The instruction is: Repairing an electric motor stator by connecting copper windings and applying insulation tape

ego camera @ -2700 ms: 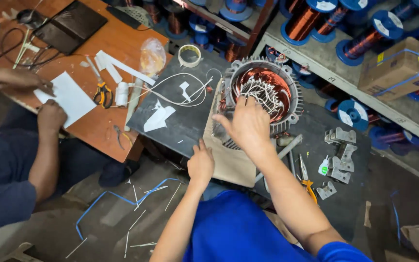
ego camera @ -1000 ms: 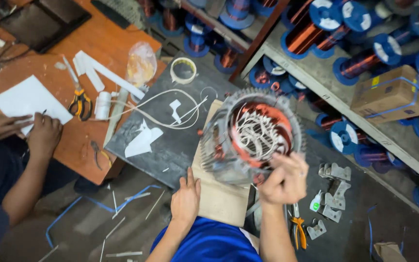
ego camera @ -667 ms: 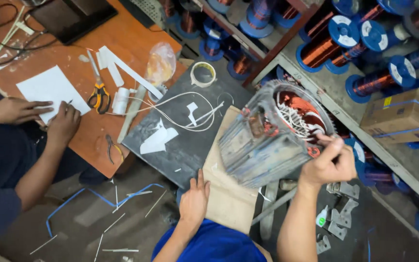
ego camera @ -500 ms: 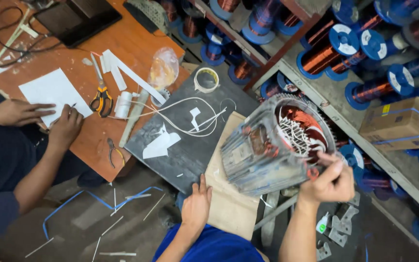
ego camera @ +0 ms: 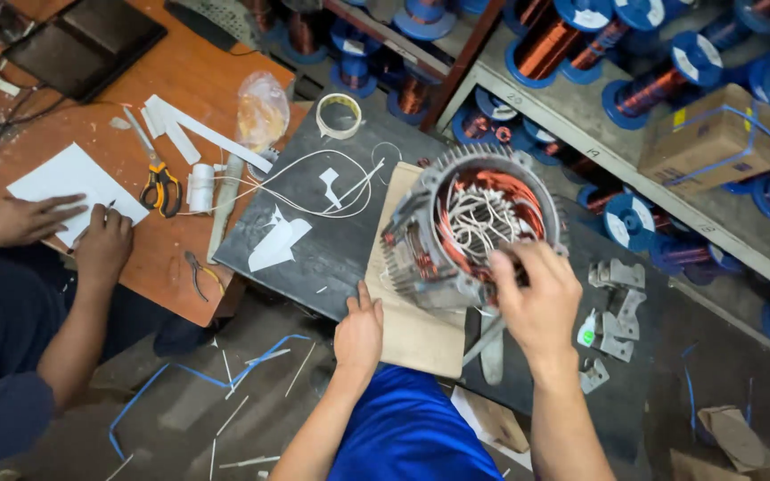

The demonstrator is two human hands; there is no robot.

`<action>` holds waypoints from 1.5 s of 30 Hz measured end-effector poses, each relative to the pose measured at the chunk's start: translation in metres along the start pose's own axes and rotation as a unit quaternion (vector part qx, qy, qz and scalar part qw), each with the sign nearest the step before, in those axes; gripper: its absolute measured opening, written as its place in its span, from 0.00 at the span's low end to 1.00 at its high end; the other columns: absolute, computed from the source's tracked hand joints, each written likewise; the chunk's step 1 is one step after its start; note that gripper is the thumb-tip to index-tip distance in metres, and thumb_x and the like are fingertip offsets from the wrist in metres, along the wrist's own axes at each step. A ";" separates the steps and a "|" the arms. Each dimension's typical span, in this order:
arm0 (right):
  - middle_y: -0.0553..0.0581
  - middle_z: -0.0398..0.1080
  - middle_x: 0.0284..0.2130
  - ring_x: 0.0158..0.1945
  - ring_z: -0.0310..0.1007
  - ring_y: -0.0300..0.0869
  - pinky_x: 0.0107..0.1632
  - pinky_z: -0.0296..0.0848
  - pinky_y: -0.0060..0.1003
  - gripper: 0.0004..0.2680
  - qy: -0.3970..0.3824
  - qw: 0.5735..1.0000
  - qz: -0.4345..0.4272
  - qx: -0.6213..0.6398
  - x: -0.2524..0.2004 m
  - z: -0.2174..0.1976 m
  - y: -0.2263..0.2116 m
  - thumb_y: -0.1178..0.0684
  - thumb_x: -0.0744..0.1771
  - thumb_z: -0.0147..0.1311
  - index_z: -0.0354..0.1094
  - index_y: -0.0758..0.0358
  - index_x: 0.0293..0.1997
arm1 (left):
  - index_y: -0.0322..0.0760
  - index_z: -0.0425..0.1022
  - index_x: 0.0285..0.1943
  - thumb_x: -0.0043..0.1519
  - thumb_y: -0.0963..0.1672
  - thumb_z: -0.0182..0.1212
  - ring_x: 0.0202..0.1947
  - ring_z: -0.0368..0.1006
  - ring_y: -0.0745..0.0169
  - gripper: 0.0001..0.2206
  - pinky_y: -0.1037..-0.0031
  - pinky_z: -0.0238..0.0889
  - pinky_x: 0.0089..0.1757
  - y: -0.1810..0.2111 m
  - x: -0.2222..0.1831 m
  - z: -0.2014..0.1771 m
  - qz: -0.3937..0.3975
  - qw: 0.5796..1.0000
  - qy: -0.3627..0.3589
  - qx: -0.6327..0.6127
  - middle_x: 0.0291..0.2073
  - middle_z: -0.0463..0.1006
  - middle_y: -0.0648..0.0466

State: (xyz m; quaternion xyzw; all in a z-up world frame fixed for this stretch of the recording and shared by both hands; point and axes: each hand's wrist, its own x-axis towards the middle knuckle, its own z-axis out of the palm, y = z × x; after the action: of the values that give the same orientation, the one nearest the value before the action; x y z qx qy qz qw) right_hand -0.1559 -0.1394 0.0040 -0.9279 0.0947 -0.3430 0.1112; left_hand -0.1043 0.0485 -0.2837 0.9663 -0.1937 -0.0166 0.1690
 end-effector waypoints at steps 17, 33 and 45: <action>0.60 0.78 0.40 0.38 0.84 0.58 0.41 0.82 0.58 0.29 -0.163 0.956 0.026 -0.241 -0.004 0.069 -0.054 0.38 0.64 0.65 0.67 0.65 0.70 | 0.33 0.70 0.74 0.73 0.52 0.51 0.32 0.86 0.40 0.26 0.53 0.80 0.35 -0.002 0.012 0.005 -0.008 0.997 0.027 -0.070 0.40 0.78 0.47; 0.56 0.76 0.34 0.33 0.81 0.50 0.36 0.82 0.47 0.31 -0.097 0.964 -0.047 -0.242 -0.029 0.049 -0.056 0.36 0.61 0.68 0.69 0.62 0.70 | 0.32 0.69 0.76 0.73 0.53 0.49 0.38 0.86 0.35 0.27 0.51 0.81 0.40 -0.003 0.012 0.002 -0.015 0.994 -0.016 -0.107 0.44 0.80 0.42; 0.68 0.72 0.61 0.65 0.73 0.63 0.66 0.70 0.55 0.19 -0.043 0.997 -0.011 0.057 -0.022 -0.017 -0.022 0.46 0.68 0.68 0.74 0.66 0.64 | 0.36 0.69 0.76 0.72 0.53 0.51 0.32 0.86 0.41 0.27 0.57 0.81 0.33 -0.008 0.004 0.005 -0.008 0.998 -0.008 -0.064 0.41 0.79 0.47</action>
State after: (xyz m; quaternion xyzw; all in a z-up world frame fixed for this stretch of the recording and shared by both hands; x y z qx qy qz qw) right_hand -0.1813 -0.1153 0.0093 -0.9350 0.0595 -0.3085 0.1642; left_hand -0.0983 0.0520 -0.2906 0.9548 -0.1863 -0.0380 0.2286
